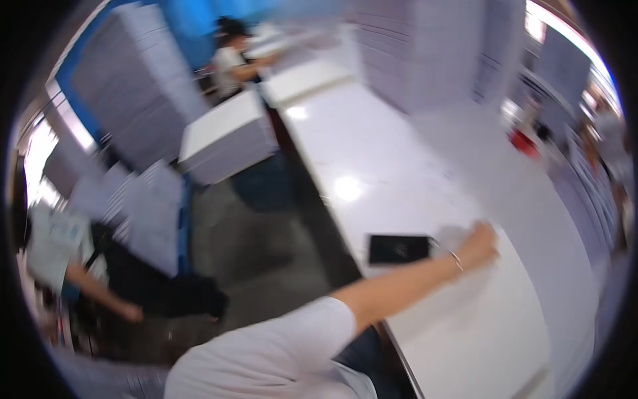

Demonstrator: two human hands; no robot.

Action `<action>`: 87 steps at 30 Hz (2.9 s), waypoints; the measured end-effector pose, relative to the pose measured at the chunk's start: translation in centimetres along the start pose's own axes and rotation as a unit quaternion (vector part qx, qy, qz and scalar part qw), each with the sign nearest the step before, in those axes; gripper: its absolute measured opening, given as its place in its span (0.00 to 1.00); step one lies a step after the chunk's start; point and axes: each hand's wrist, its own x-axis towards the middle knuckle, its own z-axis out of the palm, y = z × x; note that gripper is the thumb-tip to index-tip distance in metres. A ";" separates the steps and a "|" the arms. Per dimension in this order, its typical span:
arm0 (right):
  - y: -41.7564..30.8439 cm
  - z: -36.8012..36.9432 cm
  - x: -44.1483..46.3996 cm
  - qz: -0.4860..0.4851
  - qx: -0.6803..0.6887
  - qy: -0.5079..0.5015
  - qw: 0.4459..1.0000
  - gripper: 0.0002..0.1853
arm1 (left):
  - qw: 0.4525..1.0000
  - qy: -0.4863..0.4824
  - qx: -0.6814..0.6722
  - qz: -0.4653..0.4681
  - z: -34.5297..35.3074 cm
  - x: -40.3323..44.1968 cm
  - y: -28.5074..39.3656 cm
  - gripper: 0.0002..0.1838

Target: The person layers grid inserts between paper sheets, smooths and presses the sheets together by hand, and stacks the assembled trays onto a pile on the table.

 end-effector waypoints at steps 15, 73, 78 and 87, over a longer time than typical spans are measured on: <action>-7.7 2.5 13.9 0.167 -0.086 0.182 0.965 0.11 | 0.995 0.039 -0.090 -0.021 -1.4 0.8 -0.6 0.21; -13.6 4.2 14.5 0.154 -0.184 0.044 0.970 0.37 | 0.972 0.013 0.231 0.040 1.1 -2.8 3.4 0.34; -14.2 3.8 15.4 0.153 -0.204 0.052 0.966 0.34 | 0.961 0.027 0.265 0.074 1.4 -2.4 2.8 0.33; -13.7 4.2 15.7 0.165 -0.183 0.046 0.968 0.35 | 0.922 -0.121 0.328 0.165 -1.8 -8.1 3.3 0.33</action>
